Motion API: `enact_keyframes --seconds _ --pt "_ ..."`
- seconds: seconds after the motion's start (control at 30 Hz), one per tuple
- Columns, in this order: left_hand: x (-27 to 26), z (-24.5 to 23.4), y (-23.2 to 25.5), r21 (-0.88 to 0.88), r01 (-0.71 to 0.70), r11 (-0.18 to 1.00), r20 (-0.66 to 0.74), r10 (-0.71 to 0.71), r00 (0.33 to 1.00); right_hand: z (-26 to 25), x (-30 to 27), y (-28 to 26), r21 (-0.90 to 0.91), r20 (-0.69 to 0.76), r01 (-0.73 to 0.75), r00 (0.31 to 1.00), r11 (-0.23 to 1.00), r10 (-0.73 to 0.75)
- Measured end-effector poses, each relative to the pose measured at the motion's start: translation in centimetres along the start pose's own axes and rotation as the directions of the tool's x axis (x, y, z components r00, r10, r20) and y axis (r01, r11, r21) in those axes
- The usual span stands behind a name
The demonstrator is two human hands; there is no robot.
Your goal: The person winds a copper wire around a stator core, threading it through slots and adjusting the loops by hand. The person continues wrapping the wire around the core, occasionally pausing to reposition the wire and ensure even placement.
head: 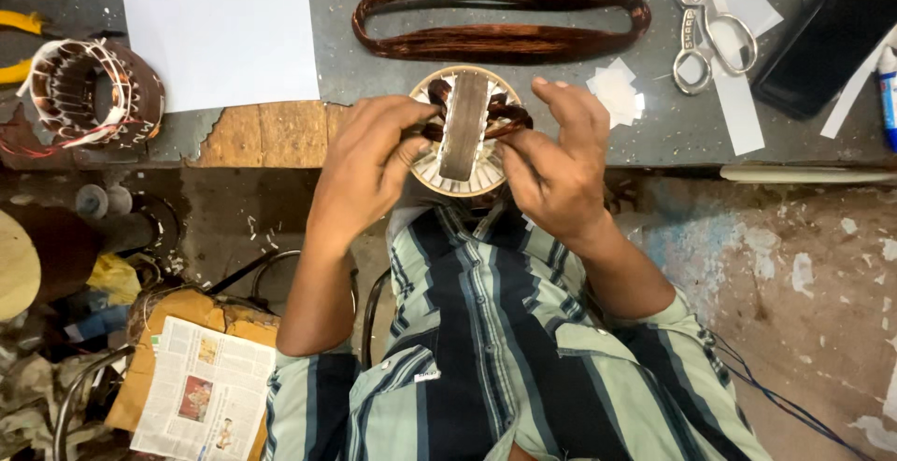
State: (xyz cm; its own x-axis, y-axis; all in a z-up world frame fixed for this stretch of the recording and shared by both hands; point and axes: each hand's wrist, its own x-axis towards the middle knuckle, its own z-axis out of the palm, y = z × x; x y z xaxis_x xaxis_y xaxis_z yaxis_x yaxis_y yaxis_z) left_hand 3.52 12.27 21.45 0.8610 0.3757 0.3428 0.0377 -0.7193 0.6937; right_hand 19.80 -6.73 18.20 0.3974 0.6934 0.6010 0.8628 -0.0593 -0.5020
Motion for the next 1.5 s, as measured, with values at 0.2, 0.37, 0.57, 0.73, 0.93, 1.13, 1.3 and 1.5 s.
enact_keyframes --seconds 0.2,0.37,0.57,0.73,0.93,1.13,1.3,1.5 --pt "0.7 0.1 0.2 0.047 -0.033 0.998 0.049 0.031 0.998 0.3 0.8 0.1 0.041 0.052 0.008 0.999 0.999 -0.01" --pt "0.9 -0.1 0.0 0.07 -0.07 0.995 0.078 0.065 0.995 -0.2 -0.1 0.7 0.086 0.065 -0.101 0.993 0.991 0.096" --pt "0.8 0.1 -0.6 0.061 -0.056 0.997 0.082 0.051 0.995 0.4 -1.2 0.6 0.1 0.088 -0.113 0.991 0.989 0.104" --pt "1.5 0.0 -0.3 0.044 -0.057 0.997 0.086 0.053 0.995 0.5 -0.5 -0.2 0.012 0.09 -0.021 0.996 1.0 0.02" --pt "1.5 -0.4 -0.1 0.043 -0.037 0.998 0.073 0.033 0.997 -0.1 -0.1 -0.4 -0.053 0.118 0.052 0.992 0.997 -0.045" --pt "0.9 0.1 -0.4 -0.094 -0.135 0.986 -0.019 0.134 0.991 -1.5 1.1 -0.4 0.094 -0.083 0.063 0.995 0.994 -0.055" --pt "0.7 1.7 -2.0 -0.259 -0.137 0.956 -0.05 0.129 0.99 -1.1 3.5 -1.1 -0.013 -0.077 0.22 0.972 0.975 -0.22" --pt "0.4 2.5 -2.5 -0.347 -0.091 0.934 -0.056 0.076 0.996 -0.4 4.5 -1.4 -0.084 -0.168 0.342 0.921 0.936 -0.352"
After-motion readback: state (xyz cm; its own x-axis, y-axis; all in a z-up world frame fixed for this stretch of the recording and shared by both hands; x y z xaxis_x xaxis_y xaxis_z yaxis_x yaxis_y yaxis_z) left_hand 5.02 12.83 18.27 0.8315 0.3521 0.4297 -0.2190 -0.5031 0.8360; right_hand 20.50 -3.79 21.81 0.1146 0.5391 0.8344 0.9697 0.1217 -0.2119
